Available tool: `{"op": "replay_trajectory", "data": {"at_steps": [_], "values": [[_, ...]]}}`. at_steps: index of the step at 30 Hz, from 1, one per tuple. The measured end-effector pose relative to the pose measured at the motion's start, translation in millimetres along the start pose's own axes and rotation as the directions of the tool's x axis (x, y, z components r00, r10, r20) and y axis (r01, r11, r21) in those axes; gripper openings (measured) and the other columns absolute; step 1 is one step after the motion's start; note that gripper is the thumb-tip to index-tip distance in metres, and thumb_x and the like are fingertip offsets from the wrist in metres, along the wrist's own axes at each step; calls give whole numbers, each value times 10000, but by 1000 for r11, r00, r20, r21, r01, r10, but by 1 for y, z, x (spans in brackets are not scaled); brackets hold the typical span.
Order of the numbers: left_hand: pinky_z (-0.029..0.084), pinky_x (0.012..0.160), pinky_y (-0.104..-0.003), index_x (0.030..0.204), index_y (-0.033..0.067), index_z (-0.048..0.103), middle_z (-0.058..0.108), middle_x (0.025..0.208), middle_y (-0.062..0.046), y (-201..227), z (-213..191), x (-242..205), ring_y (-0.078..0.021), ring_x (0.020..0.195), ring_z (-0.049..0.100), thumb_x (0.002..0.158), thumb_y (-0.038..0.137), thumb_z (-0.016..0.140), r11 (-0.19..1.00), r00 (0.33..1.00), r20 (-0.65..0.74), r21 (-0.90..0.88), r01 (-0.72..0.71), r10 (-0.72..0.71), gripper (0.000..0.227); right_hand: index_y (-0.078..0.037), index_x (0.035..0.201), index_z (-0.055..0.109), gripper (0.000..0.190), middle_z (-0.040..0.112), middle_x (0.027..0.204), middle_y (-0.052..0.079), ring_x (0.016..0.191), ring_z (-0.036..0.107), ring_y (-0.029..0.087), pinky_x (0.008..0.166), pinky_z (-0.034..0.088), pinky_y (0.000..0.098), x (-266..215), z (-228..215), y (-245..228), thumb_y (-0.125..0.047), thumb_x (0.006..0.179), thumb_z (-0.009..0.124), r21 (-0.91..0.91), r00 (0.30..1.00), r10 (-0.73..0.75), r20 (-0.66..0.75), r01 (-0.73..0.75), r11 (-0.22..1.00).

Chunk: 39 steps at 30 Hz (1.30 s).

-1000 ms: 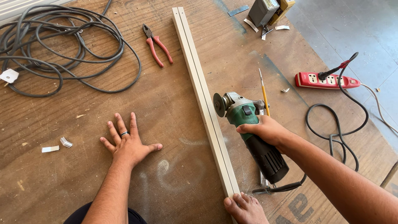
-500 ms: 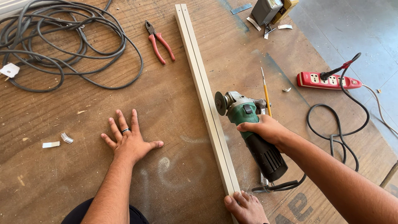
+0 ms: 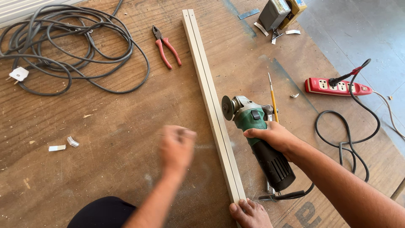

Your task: The person assembles long white metal profiles on a wooden table. They use a hammer and a chisel to tap small metal pieces into slots on the profiles. They also use an angle grinder to cut the metal profiles and a screwdriver to adjust components.

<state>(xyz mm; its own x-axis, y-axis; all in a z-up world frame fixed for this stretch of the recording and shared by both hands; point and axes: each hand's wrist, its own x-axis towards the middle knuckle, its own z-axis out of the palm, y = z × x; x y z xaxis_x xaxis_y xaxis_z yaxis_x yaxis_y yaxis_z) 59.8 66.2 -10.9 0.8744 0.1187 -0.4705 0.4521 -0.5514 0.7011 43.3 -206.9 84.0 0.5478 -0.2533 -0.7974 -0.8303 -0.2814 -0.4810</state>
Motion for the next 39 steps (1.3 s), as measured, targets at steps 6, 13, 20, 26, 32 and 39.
{"op": "replay_trajectory", "data": {"at_steps": [6, 13, 20, 26, 32, 39], "values": [[637, 751, -372, 1425, 148, 475, 673, 1266, -103, 49, 70, -71, -240, 957, 747, 892, 417, 743, 720, 612, 783, -489, 493, 112, 654, 4, 1005, 698, 449, 697, 767, 119, 581, 661, 211, 518, 556, 352, -4, 0, 6, -335, 732, 810, 23, 999, -38, -16, 38, 999], [655, 787, -440, 1434, 103, 442, 652, 1218, -131, 68, 80, -75, -295, 968, 747, 876, 389, 745, 639, 558, 782, -583, 501, 276, 697, -5, 987, 692, 401, 712, 799, 97, 626, 677, 188, 559, 583, 339, -4, 1, 12, -310, 748, 793, 37, 997, -71, 10, 70, 997], [660, 796, -433, 1439, 110, 458, 668, 1202, -123, 65, 78, -74, -285, 961, 755, 893, 378, 727, 637, 550, 785, -583, 504, 283, 665, 18, 980, 693, 408, 705, 796, 109, 609, 663, 180, 543, 568, 328, -2, 2, 17, -306, 756, 796, 98, 994, -100, 34, 96, 991], [650, 768, -418, 1450, 116, 461, 675, 1182, -144, 70, 69, -76, -295, 940, 752, 904, 377, 719, 693, 568, 781, -560, 455, 258, 658, 14, 979, 695, 404, 700, 779, 106, 590, 662, 183, 526, 569, 330, -4, 2, 18, -307, 753, 791, 127, 995, -93, 30, 88, 988], [610, 609, -316, 1249, 109, 702, 780, 1041, -58, 83, 37, -70, -163, 696, 771, 926, 425, 681, 959, 782, 597, -285, 1, 176, 453, 3, 997, 698, 427, 707, 763, 120, 563, 664, 200, 513, 556, 332, -7, 2, 16, -322, 739, 802, 106, 996, -85, 4, 84, 991], [580, 490, -280, 986, 18, 692, 723, 808, -74, 79, -46, -45, -138, 557, 659, 982, 287, 642, 725, 998, 55, -689, 11, 37, 273, 20, 994, 663, 455, 700, 756, 133, 566, 687, 228, 497, 572, 358, -18, -7, 11, -321, 734, 816, 160, 999, -49, -22, 52, 986]]}}
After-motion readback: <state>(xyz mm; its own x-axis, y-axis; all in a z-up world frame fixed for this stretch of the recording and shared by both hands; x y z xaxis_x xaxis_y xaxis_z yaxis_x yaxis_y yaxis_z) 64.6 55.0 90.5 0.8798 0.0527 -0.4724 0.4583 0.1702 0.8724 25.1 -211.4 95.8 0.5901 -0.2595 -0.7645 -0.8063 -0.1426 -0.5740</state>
